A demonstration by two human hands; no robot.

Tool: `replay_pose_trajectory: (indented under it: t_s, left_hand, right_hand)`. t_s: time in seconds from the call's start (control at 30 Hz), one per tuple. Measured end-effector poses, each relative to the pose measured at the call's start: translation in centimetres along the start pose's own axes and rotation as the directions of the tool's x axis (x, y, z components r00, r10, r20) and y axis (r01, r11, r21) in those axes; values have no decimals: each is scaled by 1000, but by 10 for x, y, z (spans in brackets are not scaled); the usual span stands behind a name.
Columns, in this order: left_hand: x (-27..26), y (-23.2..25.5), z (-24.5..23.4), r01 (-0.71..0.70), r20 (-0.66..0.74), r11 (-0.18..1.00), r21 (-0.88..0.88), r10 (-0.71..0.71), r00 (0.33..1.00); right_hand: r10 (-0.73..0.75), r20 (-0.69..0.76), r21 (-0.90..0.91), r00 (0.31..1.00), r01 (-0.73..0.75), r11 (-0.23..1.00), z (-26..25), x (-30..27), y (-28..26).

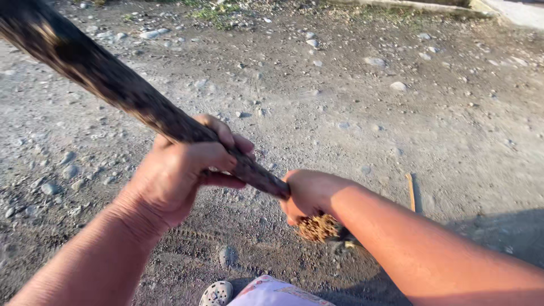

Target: The person sweeps debris and leaves off a dirt path using a broom with a long wooden handle, moving the items to the side of the path.

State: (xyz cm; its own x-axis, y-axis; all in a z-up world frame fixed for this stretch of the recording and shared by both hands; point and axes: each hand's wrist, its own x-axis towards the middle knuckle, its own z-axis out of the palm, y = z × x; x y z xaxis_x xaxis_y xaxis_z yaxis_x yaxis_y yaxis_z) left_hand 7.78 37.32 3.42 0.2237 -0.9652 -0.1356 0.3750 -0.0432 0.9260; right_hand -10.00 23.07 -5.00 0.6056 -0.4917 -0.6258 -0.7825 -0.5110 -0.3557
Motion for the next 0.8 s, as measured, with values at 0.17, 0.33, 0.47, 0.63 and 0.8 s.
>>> replay_pose_trajectory:
  t_s: [0.17, 0.33, 0.47, 0.63, 0.8]
  left_hand:
    - [-22, 54, -14, -191, -166, 936, 294, 247, 955]
    - [-45, 36, -30, -325, -149, 861, 390, 408, 901]
    - [-41, -1, -41, -323, -184, 897, 302, 388, 903]
    - [-22, -48, -30, -50, -255, 994, 98, 74, 964]
    - [4, -54, 1, 127, -196, 991, 43, -116, 974]
  right_hand:
    - [-235, -181, 3, 955, 240, 971, -27, 47, -62]
    - [-394, -214, 32, 894, 410, 911, -6, 124, -98]
    - [-457, -90, 531, 885, 431, 730, 33, 168, -91]
    - [-154, 26, -25, 988, 155, 988, 61, 119, -14]
    - [-107, 72, -101, 992, 114, 988, 40, 52, 36]
